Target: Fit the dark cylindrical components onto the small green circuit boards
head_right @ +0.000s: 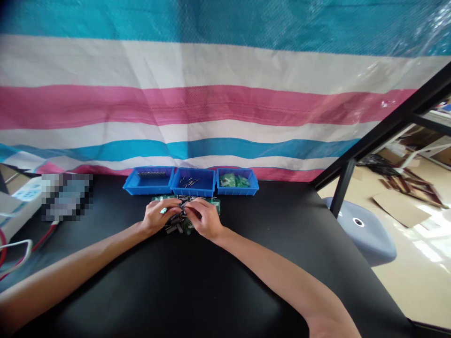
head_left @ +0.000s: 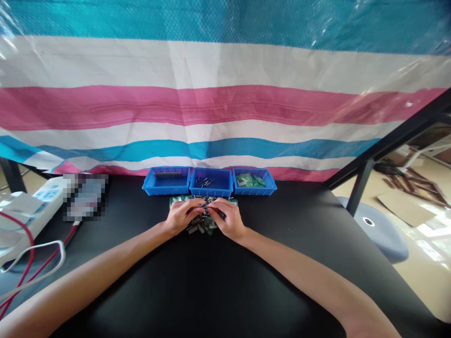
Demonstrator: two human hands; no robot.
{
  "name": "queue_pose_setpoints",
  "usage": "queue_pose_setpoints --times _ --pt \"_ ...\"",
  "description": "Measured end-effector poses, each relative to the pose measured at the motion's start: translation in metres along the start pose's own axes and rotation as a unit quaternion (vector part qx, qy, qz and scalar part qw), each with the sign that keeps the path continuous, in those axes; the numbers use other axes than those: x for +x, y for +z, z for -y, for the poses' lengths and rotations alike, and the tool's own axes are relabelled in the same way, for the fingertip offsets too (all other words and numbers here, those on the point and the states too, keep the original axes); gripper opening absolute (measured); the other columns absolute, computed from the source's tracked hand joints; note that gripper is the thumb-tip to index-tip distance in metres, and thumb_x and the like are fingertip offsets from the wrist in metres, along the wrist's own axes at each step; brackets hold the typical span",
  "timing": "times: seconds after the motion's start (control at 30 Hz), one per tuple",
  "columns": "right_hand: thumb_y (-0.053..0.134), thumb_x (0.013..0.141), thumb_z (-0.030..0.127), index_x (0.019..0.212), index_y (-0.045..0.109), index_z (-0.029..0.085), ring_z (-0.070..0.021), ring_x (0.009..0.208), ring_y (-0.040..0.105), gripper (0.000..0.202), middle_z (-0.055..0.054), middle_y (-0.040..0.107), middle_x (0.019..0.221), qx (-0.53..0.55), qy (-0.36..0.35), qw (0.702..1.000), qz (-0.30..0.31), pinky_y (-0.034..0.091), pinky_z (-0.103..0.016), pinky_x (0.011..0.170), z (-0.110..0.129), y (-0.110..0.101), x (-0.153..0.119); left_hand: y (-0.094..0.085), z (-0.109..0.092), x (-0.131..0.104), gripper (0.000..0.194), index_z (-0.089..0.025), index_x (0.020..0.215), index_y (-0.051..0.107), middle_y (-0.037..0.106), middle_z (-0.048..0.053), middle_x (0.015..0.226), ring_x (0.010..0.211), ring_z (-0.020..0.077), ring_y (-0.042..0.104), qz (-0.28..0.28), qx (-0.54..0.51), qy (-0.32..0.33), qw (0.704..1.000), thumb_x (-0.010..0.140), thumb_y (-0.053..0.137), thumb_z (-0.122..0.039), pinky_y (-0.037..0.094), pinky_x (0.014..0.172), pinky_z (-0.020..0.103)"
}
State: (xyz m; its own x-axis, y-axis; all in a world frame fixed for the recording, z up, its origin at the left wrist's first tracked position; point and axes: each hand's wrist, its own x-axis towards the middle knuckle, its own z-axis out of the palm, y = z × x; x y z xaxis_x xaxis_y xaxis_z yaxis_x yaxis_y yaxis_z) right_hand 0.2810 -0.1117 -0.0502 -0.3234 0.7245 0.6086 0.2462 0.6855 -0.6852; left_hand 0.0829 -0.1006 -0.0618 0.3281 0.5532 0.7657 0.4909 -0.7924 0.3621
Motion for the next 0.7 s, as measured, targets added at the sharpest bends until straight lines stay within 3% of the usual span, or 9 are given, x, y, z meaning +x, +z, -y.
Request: queue_pose_setpoints --times 0.17,0.37,0.57,0.7 --pt "0.054 0.091 0.019 0.087 0.064 0.018 -0.0155 0.070 0.060 0.011 -0.006 0.063 0.079 -0.001 -0.004 1.000 -0.002 0.050 -0.027 0.065 0.0003 -0.0005 -0.0009 -0.0014 -0.0038 0.0033 0.017 -0.018 0.102 0.064 0.075 0.003 0.082 0.068 0.0114 0.071 0.010 0.020 0.025 0.999 0.090 0.060 -0.029 0.054 0.065 0.018" --pt "0.053 0.091 0.020 0.088 0.063 0.019 -0.0147 0.067 0.058 0.010 -0.004 0.061 0.076 -0.013 0.023 0.999 -0.038 0.049 -0.027 0.064 0.0051 -0.0033 -0.0009 -0.0030 -0.0070 0.0068 0.016 -0.017 0.094 0.064 0.071 0.003 0.082 0.057 0.0080 0.062 0.004 0.038 -0.042 0.998 0.088 0.062 -0.031 0.050 0.059 0.018" --pt "0.052 0.092 0.021 0.088 0.063 0.019 -0.0148 0.069 0.059 0.012 -0.004 0.061 0.077 -0.012 0.026 0.999 -0.033 0.049 -0.027 0.065 0.0060 -0.0038 0.0001 -0.0037 -0.0085 0.0095 0.009 -0.017 0.090 0.064 0.070 0.004 0.081 0.074 0.0120 0.067 -0.015 0.018 -0.017 1.000 0.087 0.062 -0.025 0.052 0.066 0.019" --pt "0.053 0.092 0.022 0.094 0.064 0.019 -0.0148 0.070 0.060 0.011 -0.004 0.063 0.081 -0.007 0.028 0.999 -0.026 0.050 -0.027 0.066 0.0055 -0.0036 0.0009 -0.0033 -0.0086 0.0099 0.008 -0.017 0.088 0.064 0.070 0.003 0.080 0.074 0.0117 0.067 -0.025 0.017 -0.007 1.000 0.087 0.063 -0.025 0.052 0.066 0.019"
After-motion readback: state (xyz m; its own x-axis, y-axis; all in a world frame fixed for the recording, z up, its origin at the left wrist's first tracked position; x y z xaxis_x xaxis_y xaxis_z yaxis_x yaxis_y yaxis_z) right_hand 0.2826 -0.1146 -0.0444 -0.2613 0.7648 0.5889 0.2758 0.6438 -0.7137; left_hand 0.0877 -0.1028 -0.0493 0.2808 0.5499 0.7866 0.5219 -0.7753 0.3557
